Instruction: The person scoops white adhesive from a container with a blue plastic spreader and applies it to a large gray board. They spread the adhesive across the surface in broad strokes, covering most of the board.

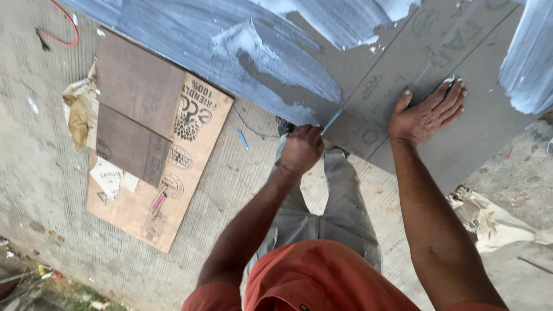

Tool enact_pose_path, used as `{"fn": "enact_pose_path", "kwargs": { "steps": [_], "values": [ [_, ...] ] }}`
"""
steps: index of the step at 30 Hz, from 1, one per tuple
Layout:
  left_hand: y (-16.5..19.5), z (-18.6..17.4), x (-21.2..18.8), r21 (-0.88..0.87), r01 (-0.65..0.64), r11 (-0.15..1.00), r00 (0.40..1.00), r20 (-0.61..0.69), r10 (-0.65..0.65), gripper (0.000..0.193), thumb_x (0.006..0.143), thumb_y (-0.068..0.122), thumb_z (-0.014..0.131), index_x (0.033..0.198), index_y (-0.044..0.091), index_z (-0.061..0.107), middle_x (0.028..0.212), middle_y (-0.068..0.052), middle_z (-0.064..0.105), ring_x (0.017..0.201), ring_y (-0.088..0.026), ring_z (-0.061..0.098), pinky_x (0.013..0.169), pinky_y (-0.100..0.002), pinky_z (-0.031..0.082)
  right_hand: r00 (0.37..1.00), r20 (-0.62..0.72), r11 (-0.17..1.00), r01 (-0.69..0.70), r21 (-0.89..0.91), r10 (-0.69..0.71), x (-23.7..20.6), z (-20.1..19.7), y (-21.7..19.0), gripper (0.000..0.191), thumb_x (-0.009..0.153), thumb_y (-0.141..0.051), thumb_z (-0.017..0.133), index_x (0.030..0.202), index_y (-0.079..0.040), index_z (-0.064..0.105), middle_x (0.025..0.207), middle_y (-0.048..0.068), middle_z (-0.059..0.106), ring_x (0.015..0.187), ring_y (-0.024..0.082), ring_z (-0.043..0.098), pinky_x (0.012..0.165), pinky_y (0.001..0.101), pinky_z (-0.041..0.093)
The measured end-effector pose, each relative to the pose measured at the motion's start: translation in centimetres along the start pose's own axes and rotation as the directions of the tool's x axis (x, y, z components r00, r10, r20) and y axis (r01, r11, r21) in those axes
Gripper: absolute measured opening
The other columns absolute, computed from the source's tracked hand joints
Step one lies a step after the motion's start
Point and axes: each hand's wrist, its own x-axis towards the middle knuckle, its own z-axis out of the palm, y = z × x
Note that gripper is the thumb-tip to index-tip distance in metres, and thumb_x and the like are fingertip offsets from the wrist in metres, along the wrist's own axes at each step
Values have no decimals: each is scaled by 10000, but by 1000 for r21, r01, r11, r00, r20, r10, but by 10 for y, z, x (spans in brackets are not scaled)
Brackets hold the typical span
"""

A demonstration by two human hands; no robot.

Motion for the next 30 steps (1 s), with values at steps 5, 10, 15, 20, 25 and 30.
{"fn": "enact_pose_path", "kwargs": {
  "steps": [5,10,15,20,25,30],
  "values": [
    [-100,-104,93,120,2,993,983,-184,20,62,879,39,702,939,42,716,950,-165,703,861,-382,674,743,-477,557,1000,10,999,-28,23,28,1,-3,-1,783,1157,-633,271,1610,5,294,1695,223,253,1590,428,203,1278,654,171],
    [-155,-146,153,380,-50,924,987,-121,103,140,937,42,684,1062,44,746,1024,-127,747,943,-321,680,832,-436,579,1000,-4,999,-18,34,19,1,-3,0,770,1166,-624,275,1610,4,310,1693,228,264,1594,423,209,1287,657,165],
    [-128,-102,123,454,-118,883,993,42,111,102,970,-4,607,1004,58,681,990,-152,684,922,-309,651,846,-433,570,1000,10,997,-21,70,21,0,-2,1,783,1164,-616,293,1610,26,313,1696,245,261,1590,448,211,1282,659,154],
    [-55,-45,49,284,-168,944,984,113,141,150,841,58,620,989,64,644,970,-133,637,940,-338,599,847,-457,550,1000,-2,997,-26,67,26,-2,-1,3,774,1164,-614,328,1599,27,331,1690,240,278,1584,455,221,1275,661,150],
    [-40,-29,39,62,-255,965,957,161,243,222,853,83,614,1069,69,662,1018,-129,673,986,-324,645,866,-438,559,998,-69,994,11,109,-3,1,-7,-4,767,1160,-606,368,1592,28,345,1687,240,301,1583,450,232,1279,651,159],
    [-142,-129,136,301,15,953,1000,-26,-7,75,941,40,619,932,71,687,906,-140,683,869,-339,655,751,-473,540,1000,-12,990,-25,138,27,2,-9,-3,798,1129,-625,373,1566,43,354,1670,254,308,1563,459,240,1263,657,154]
  ]
}}
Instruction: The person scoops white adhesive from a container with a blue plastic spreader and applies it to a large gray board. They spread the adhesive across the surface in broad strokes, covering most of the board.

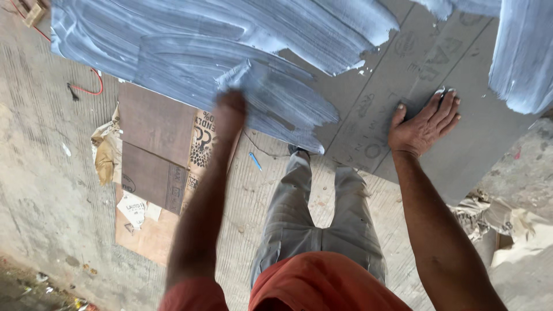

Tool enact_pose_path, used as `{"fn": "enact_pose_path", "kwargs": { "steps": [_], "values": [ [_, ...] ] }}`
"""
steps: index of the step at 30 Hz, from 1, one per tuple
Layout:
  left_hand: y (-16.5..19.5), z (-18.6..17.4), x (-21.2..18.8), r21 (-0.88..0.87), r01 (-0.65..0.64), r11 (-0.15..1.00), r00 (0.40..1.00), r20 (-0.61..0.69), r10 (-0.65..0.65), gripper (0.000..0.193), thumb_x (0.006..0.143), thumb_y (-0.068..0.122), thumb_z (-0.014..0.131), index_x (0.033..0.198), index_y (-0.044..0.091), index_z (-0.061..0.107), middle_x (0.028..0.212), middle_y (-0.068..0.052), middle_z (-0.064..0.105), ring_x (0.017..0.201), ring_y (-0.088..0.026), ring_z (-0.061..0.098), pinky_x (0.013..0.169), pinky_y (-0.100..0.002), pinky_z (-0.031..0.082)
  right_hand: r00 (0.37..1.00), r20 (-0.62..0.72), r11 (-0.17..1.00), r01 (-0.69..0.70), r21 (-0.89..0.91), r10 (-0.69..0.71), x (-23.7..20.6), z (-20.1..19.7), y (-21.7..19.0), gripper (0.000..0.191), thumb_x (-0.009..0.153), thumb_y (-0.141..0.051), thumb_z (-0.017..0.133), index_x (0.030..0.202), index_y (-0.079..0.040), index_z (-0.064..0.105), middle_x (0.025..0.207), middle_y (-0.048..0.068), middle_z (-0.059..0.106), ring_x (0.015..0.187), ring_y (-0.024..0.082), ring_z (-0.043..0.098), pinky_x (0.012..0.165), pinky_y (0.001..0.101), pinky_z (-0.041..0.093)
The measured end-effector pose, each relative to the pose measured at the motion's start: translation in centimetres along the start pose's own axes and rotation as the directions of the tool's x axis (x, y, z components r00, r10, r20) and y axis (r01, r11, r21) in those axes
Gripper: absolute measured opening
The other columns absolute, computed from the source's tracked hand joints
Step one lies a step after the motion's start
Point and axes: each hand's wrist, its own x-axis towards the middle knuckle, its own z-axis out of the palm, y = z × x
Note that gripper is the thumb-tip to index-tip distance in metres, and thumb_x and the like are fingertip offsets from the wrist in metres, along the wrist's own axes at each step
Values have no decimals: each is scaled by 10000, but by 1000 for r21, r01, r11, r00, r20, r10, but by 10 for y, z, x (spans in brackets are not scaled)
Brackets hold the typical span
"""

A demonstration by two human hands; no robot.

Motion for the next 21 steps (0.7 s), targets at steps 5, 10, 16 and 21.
{"fn": "enact_pose_path", "kwargs": {
  "steps": [5,10,16,21],
  "values": [
    [-59,-41,45,181,73,981,997,8,-76,86,1004,62,625,986,55,709,930,-142,719,815,-307,677,717,-442,557,1000,3,999,2,-43,-2,-2,3,3,772,1155,-606,346,1591,31,348,1683,252,291,1577,451,224,1272,657,149],
    [4,1,-11,101,-48,994,999,-9,49,30,875,60,685,905,67,684,887,-129,686,818,-319,658,724,-453,558,1000,18,999,-16,-43,17,-2,3,3,759,1150,-601,354,1595,14,344,1695,223,274,1593,423,205,1292,642,137],
    [113,60,-77,-66,-56,996,997,44,59,195,813,106,687,993,58,628,952,-148,641,881,-342,633,731,-482,564,999,44,1000,-17,0,17,-5,9,12,778,1161,-581,402,1592,65,351,1690,249,257,1576,452,190,1275,643,111],
    [189,98,-122,-123,4,992,978,209,22,187,801,119,688,956,38,622,941,-201,641,879,-389,629,713,-506,557,1000,12,1000,-13,-11,13,-7,12,14,756,1112,-514,435,1612,48,359,1711,231,255,1600,434,194,1300,629,105]
  ]
}}
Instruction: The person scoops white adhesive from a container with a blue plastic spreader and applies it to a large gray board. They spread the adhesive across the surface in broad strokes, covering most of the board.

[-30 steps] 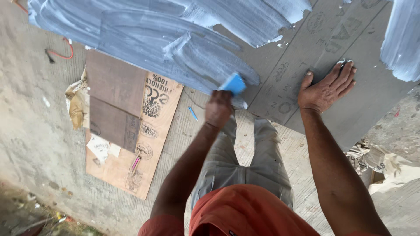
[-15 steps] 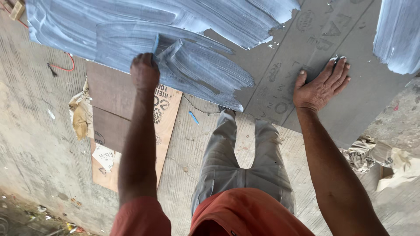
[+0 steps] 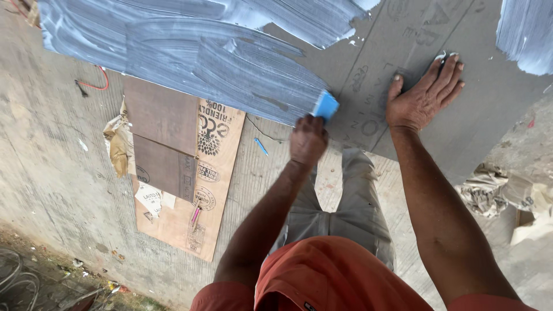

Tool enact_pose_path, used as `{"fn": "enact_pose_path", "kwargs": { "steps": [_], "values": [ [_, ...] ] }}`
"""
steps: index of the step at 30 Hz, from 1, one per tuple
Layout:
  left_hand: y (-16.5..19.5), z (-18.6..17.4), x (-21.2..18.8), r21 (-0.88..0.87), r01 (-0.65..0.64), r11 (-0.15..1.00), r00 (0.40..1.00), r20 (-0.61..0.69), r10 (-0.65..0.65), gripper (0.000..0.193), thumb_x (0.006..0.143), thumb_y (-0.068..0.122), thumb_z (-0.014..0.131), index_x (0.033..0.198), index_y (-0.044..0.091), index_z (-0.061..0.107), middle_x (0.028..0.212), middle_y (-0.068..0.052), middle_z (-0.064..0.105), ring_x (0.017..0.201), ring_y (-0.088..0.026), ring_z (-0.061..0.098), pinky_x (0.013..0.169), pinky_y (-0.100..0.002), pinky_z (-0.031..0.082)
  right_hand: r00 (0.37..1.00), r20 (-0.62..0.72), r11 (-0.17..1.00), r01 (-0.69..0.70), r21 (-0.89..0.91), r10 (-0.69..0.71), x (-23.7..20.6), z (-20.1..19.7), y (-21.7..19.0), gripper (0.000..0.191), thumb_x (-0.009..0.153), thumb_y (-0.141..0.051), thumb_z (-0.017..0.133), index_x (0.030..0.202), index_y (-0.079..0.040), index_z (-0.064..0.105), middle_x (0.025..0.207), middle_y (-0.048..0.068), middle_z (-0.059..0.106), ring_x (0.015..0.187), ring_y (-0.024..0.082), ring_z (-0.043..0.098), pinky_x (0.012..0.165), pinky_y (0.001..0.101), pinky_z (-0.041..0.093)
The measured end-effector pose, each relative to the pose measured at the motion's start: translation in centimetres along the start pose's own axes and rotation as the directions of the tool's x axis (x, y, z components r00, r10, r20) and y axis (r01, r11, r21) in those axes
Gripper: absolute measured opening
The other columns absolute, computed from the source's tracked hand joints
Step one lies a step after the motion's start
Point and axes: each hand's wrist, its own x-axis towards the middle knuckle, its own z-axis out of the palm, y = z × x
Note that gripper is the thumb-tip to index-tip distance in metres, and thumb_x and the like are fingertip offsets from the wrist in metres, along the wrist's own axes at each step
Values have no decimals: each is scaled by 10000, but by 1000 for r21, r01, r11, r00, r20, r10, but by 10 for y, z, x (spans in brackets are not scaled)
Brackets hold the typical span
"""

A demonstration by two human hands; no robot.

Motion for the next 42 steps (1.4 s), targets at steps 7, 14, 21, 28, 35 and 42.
{"fn": "enact_pose_path", "kwargs": {
  "steps": [7,14,21,28,35,42],
  "values": [
    [-63,-68,70,-118,-116,986,990,-91,106,88,844,145,735,889,94,678,999,-101,715,960,-334,697,849,-459,576,1000,-8,996,5,86,-5,8,-21,-14,783,1104,-525,506,1584,75,355,1694,262,270,1579,471,199,1271,646,102],
    [-186,-194,197,115,244,963,915,-357,-189,113,912,73,705,1014,62,751,955,-144,742,788,-317,729,667,-451,576,1000,26,999,-18,27,17,10,-18,-14,772,1121,-539,463,1593,61,352,1690,263,271,1585,452,195,1283,650,106],
    [-134,-141,203,169,-28,985,940,-330,84,101,842,77,711,937,42,713,916,-167,702,775,-362,689,675,-468,578,999,26,999,-32,8,31,11,-20,-14,770,1126,-557,444,1589,55,379,1688,244,278,1588,430,187,1290,646,109],
    [-30,-54,148,288,-238,928,956,-100,276,180,832,180,664,957,54,631,912,-154,625,863,-320,645,777,-463,590,998,49,998,-45,53,42,8,-12,-5,790,1113,-548,505,1580,79,393,1684,243,277,1584,441,186,1282,642,95],
    [33,10,78,13,-311,950,946,101,309,80,924,125,612,973,66,635,956,-147,658,904,-303,663,791,-432,600,999,41,997,-27,73,24,7,-17,-6,809,1075,-524,576,1577,87,402,1692,257,282,1580,453,197,1278,644,101],
    [-135,-115,148,181,-28,983,974,-215,67,148,983,122,664,1055,-2,704,983,-184,699,781,-369,663,658,-490,551,998,-62,999,34,36,-31,9,-17,-11,780,1131,-542,508,1584,85,413,1689,247,304,1591,445,218,1298,641,119]
  ]
}}
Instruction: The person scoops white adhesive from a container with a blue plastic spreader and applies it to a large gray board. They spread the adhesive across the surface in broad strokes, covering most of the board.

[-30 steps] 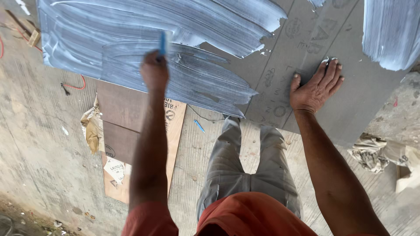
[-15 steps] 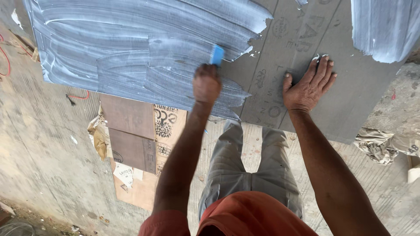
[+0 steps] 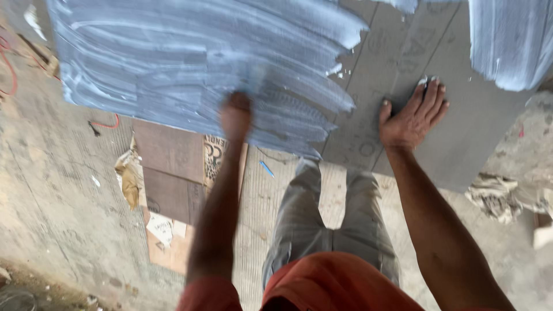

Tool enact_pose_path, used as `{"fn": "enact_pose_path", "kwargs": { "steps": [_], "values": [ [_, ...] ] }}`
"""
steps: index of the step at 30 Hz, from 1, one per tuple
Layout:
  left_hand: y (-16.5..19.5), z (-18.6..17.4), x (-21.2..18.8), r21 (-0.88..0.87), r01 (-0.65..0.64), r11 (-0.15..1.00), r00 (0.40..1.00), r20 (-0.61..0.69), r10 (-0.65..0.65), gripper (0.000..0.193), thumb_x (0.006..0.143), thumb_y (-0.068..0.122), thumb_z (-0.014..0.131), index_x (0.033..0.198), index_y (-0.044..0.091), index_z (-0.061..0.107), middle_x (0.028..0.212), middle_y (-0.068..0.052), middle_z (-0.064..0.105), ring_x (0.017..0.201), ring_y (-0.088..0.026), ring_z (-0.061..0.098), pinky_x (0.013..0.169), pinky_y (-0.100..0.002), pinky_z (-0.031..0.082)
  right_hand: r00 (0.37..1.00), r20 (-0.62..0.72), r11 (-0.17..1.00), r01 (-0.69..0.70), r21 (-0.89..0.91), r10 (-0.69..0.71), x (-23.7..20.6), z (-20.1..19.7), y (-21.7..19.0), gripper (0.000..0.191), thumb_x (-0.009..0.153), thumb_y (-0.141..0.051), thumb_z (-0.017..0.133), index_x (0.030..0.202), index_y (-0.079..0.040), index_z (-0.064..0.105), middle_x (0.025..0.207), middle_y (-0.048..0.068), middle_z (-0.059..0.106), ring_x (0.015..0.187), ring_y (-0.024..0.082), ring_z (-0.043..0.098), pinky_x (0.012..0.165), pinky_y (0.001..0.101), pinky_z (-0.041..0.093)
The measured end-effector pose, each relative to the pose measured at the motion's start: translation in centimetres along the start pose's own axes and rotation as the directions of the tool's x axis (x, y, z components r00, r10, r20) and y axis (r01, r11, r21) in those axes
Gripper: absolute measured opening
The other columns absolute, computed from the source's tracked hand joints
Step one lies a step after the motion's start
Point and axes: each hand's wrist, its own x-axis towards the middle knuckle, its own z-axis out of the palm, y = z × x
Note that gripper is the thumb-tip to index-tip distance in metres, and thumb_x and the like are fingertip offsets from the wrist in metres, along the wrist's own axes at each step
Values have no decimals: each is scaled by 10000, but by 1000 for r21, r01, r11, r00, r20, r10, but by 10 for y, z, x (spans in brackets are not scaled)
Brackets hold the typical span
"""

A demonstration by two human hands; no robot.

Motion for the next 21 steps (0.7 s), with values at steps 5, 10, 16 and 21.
{"fn": "enact_pose_path", "kwargs": {
  "steps": [5,10,16,21],
  "values": [
    [-35,-13,29,217,-67,974,997,-32,75,30,911,93,677,925,67,678,883,-139,679,830,-332,667,734,-473,570,997,62,999,-50,12,49,-1,4,3,779,1136,-571,454,1576,69,383,1673,271,300,1576,461,217,1279,663,117],
    [60,28,-10,134,-72,988,996,58,65,147,845,171,662,927,50,644,919,-176,634,850,-336,617,708,-458,563,997,67,999,-38,-9,38,-2,8,4,768,1149,-571,447,1587,55,368,1684,265,292,1586,458,214,1286,666,114],
    [156,53,-72,-150,-135,979,986,80,148,169,803,139,615,939,41,639,982,-184,654,909,-379,635,604,-427,580,998,59,1000,-25,-3,25,-6,6,6,767,1155,-557,485,1591,64,368,1686,269,297,1583,467,218,1281,668,124],
    [108,39,-58,-165,-219,962,961,134,242,104,893,155,612,916,80,680,882,-136,704,809,-341,692,692,-494,573,999,37,999,-14,31,13,2,0,-4,796,1126,-561,490,1563,97,381,1646,308,334,1532,520,248,1230,683,147]
  ]
}}
